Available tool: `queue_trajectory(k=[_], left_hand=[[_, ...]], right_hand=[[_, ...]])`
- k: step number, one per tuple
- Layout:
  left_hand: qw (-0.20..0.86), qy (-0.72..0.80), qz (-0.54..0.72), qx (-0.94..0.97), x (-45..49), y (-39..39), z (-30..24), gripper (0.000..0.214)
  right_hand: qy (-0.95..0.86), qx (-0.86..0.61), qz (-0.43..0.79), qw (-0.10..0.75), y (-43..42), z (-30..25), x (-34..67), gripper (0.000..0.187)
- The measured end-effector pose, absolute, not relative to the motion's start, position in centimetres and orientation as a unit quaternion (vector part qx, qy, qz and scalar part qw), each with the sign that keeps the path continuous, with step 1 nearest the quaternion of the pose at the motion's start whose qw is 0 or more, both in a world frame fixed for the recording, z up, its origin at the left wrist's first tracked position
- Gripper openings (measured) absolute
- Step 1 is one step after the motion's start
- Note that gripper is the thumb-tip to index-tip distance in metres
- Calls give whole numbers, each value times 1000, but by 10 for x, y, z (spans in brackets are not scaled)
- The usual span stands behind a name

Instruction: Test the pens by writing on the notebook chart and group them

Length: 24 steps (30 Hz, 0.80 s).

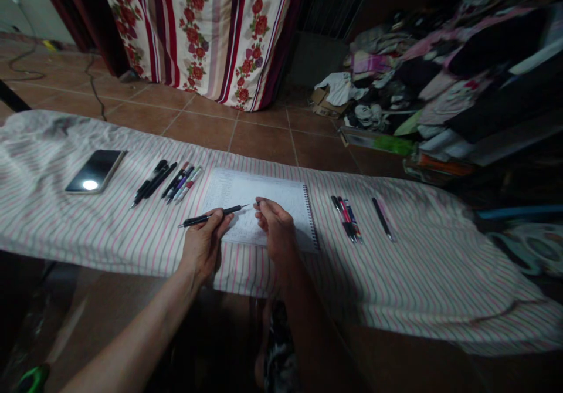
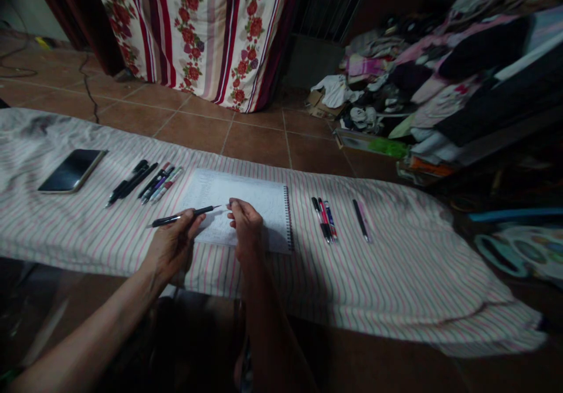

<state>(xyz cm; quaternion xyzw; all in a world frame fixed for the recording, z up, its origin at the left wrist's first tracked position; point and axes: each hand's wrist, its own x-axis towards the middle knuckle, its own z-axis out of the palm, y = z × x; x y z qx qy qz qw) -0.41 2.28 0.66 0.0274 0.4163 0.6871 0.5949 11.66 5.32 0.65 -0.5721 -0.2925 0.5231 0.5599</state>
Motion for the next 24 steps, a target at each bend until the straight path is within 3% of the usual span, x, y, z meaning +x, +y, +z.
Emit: queue_trajectory(k=[10, 16, 24], left_hand=[[588, 423, 688, 38, -3, 23, 5, 10], [590, 428, 683, 44, -1, 24, 4, 9], [589, 435, 681, 35, 1, 23, 7, 9]], right_hand=[[-304, -564, 520, 566, 57, -2, 126, 29], [-362, -587, 442, 573, 63, -11, 136, 24], [-542, -673, 251, 436, 65, -17, 163, 20]])
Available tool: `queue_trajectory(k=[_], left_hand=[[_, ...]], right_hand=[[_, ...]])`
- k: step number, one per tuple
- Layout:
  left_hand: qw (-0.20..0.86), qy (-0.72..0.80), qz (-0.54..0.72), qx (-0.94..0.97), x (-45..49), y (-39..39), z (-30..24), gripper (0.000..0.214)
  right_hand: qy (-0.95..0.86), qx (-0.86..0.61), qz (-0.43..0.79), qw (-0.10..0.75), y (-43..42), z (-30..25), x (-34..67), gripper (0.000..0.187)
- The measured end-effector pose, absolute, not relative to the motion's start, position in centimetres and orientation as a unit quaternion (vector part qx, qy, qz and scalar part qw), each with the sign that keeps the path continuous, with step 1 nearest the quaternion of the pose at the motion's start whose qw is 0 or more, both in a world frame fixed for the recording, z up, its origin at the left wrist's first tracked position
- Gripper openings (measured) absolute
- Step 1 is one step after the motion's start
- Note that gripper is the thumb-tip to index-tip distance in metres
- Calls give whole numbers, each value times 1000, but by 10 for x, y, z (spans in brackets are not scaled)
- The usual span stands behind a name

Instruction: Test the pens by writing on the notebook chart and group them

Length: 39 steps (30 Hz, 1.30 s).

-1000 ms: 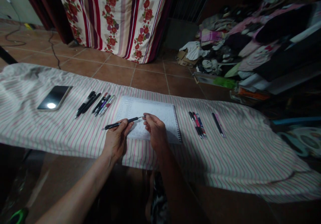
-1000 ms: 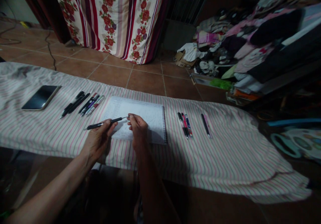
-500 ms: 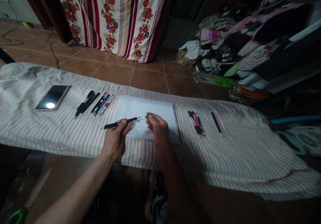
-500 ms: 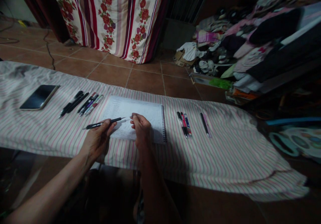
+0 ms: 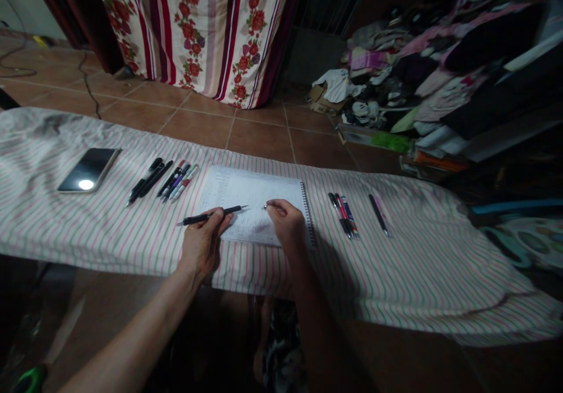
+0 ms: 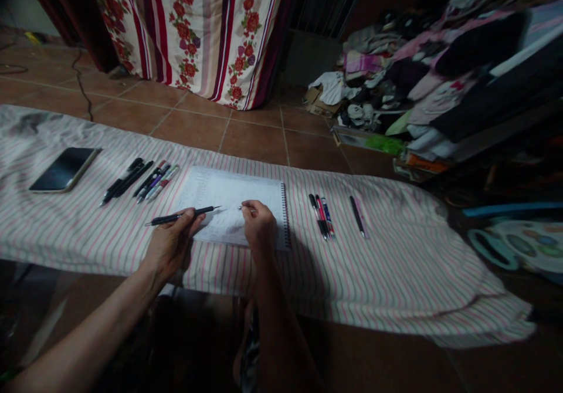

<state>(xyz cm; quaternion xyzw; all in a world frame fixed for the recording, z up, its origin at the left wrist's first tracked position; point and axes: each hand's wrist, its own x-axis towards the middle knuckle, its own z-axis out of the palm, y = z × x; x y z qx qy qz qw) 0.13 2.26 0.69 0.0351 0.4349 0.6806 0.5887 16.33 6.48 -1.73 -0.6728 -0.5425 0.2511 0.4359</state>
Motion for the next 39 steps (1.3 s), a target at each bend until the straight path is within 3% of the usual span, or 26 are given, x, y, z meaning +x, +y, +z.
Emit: queue_trajectory(k=[3, 13, 21, 39], left_hand=[[588, 432, 683, 39, 1, 22, 6, 9], [592, 442, 673, 37, 5, 21, 8, 8], [595, 441, 671, 41, 6, 20, 7, 7], [592, 460, 661, 35, 7, 20, 10, 8]], right_hand=[[-571, -689, 205, 397, 63, -18, 169, 22], [-570, -690, 209, 394, 67, -30, 176, 16], [-625, -700, 95, 331, 65, -30, 175, 12], [-628, -702, 69, 330, 62, -31, 170, 17]])
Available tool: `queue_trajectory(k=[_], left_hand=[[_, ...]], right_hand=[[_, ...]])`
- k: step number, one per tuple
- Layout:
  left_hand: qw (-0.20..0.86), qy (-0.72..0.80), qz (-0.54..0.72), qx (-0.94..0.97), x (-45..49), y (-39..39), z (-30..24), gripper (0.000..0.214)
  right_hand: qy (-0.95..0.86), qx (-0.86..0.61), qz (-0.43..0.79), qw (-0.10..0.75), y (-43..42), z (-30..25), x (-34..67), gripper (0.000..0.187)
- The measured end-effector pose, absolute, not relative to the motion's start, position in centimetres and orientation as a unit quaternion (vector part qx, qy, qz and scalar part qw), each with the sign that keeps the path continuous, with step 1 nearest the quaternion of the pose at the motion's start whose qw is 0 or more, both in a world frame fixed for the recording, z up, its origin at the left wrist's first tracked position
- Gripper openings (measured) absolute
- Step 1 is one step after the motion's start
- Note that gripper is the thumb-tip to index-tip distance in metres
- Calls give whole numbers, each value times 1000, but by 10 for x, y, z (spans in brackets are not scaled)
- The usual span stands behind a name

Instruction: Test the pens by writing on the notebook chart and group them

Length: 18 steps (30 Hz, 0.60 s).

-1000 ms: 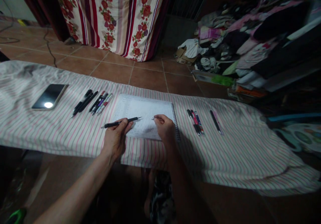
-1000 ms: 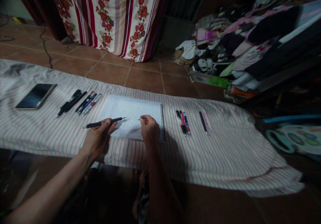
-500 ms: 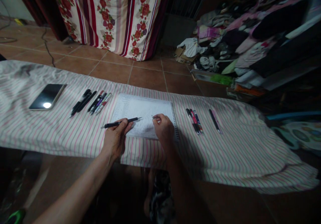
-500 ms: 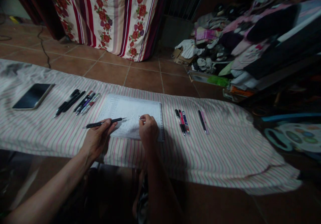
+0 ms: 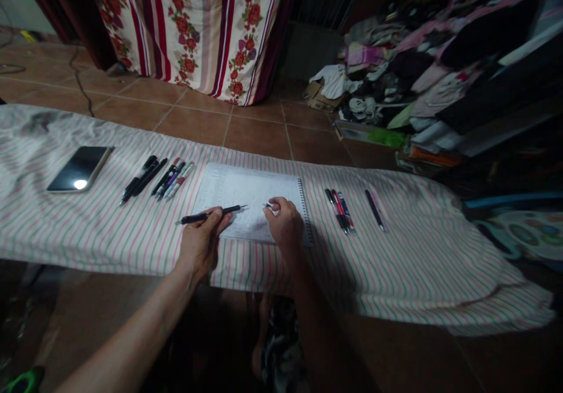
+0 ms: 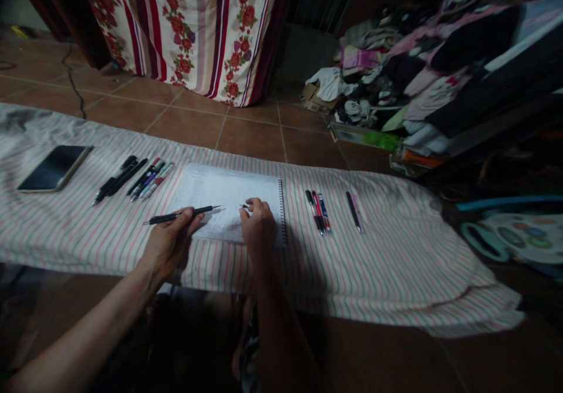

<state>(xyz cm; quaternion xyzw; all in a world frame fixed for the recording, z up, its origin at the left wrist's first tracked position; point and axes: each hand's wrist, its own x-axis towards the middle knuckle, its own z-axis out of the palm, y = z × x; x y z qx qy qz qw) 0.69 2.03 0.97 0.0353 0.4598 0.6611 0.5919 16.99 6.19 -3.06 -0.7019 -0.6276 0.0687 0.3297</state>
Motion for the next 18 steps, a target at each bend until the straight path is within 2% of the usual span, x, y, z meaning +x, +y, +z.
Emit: queue_trajectory(k=[9, 13, 15, 18], left_hand=[[592, 458, 662, 36, 7, 21, 11, 8], [593, 456, 663, 30, 7, 21, 12, 8], [592, 452, 667, 28, 6, 21, 13, 9], [591, 444, 673, 32, 5, 21, 13, 9]], right_hand=[[-637, -694, 78, 326, 64, -27, 172, 21], [-621, -685, 96, 369, 62, -18, 167, 21], [-592, -678, 144, 411, 61, -13, 160, 22], [-516, -661, 310, 448, 57, -5, 146, 25]])
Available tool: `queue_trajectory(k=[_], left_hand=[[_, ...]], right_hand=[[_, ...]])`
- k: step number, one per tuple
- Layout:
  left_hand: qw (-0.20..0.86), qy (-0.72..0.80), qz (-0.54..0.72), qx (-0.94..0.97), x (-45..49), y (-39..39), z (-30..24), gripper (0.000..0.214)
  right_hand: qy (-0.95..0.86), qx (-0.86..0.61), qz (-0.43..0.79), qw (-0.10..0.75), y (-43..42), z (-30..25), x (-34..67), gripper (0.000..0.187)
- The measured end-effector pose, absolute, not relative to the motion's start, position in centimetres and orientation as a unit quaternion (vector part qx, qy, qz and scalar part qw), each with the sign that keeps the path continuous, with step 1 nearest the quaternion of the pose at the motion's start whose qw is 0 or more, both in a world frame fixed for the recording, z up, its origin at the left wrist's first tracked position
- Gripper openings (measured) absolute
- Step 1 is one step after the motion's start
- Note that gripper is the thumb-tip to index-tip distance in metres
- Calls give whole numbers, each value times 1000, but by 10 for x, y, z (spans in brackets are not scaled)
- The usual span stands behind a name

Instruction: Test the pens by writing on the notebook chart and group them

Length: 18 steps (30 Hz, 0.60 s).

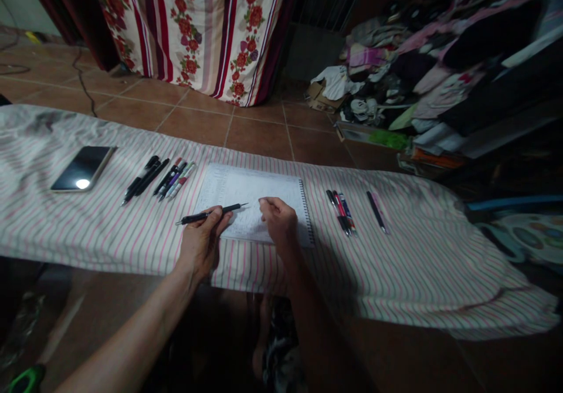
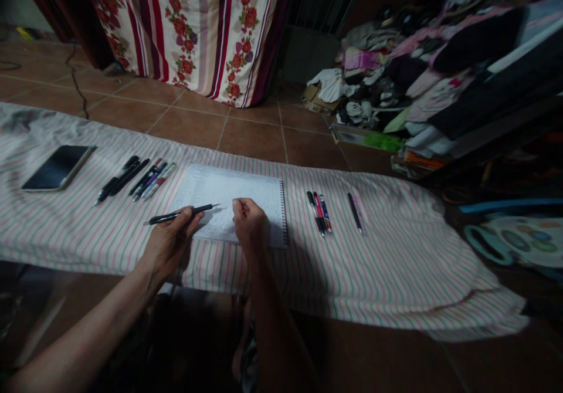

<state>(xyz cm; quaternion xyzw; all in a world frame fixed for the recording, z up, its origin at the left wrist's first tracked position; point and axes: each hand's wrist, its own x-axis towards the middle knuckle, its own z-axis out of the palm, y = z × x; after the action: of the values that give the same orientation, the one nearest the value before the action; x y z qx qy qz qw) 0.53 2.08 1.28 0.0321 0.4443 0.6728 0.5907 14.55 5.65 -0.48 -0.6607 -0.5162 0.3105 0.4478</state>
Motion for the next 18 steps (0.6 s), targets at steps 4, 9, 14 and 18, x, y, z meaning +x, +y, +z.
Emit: queue_trajectory(k=[4, 9, 14, 18], left_hand=[[595, 428, 679, 46, 4, 20, 11, 8], [605, 426, 671, 48, 3, 18, 9, 7], [605, 423, 672, 56, 3, 17, 10, 6], [604, 424, 672, 61, 0, 17, 9, 6]], right_hand=[[-410, -594, 513, 465, 49, 4, 129, 27], [-351, -555, 574, 489, 46, 9, 120, 27], [-343, -556, 573, 495, 49, 7, 118, 24], [-332, -560, 568, 504, 51, 7, 118, 23]])
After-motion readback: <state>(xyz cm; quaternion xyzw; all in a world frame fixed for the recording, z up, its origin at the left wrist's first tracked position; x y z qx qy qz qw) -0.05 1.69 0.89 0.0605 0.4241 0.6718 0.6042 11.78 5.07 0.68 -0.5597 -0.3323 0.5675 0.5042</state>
